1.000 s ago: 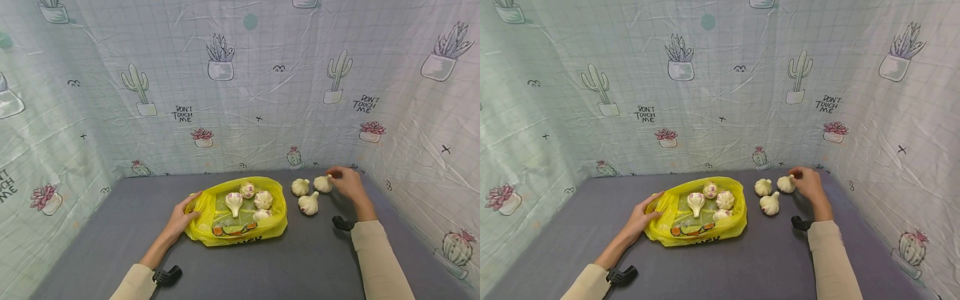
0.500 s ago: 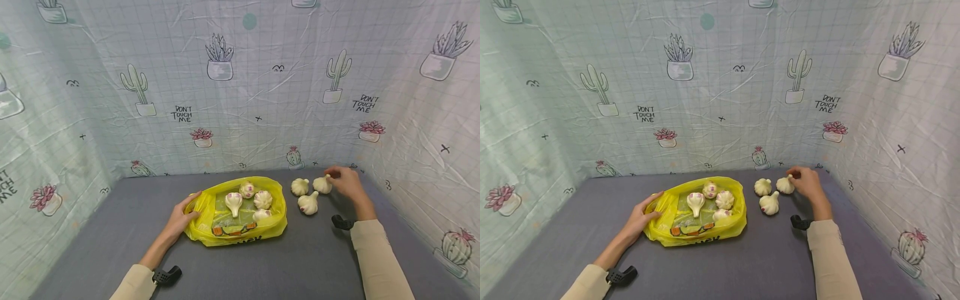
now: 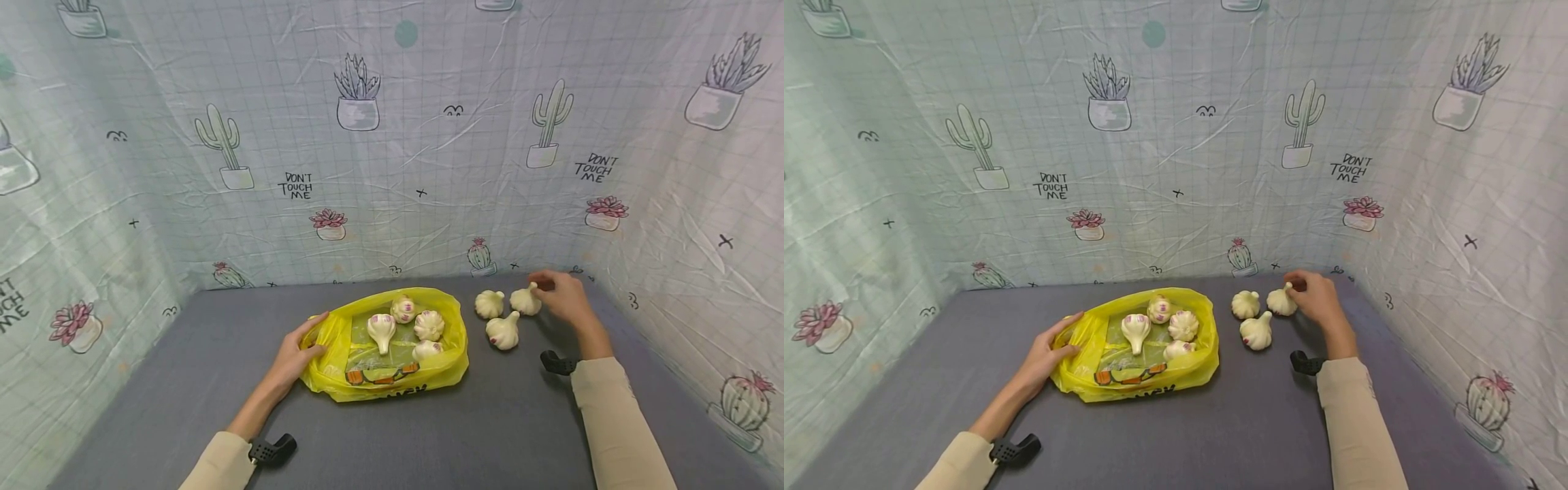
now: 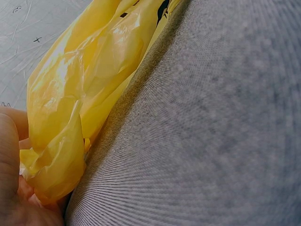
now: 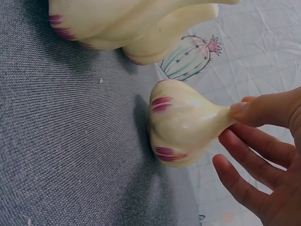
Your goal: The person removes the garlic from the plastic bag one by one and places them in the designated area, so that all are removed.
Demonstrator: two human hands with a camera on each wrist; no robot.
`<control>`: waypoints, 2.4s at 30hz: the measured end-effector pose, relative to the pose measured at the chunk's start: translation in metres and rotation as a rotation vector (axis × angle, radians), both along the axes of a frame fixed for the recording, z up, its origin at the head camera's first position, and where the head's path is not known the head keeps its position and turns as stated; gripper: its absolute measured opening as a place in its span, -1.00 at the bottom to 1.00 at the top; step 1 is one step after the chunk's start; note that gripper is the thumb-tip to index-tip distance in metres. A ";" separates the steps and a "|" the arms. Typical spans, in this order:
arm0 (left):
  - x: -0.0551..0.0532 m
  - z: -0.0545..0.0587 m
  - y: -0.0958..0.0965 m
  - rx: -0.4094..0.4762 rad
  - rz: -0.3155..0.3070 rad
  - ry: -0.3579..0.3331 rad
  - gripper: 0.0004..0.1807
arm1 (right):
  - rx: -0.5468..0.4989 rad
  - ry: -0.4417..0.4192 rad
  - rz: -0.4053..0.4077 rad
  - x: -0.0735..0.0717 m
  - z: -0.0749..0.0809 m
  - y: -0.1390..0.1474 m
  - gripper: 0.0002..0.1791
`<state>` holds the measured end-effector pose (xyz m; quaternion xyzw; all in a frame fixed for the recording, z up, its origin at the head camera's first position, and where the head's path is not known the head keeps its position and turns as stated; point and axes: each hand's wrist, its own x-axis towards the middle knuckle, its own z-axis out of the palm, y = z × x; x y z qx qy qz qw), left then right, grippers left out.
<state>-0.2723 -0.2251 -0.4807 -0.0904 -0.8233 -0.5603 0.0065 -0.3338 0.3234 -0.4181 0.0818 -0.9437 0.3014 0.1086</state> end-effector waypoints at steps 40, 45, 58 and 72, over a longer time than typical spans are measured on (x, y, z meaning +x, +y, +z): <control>0.001 0.000 0.000 0.014 -0.004 0.007 -0.25 | -0.032 0.012 0.006 0.002 0.001 -0.002 -0.66; 0.001 0.000 0.000 0.023 -0.005 0.000 -0.25 | -0.031 0.014 0.009 0.003 0.001 -0.002 -0.66; 0.001 0.000 0.000 0.014 -0.002 -0.002 -0.25 | -0.032 0.028 0.004 0.002 0.001 -0.002 -0.65; 0.001 0.000 -0.001 0.013 -0.009 0.000 -0.25 | -0.018 0.050 -0.001 0.004 0.002 0.002 -0.57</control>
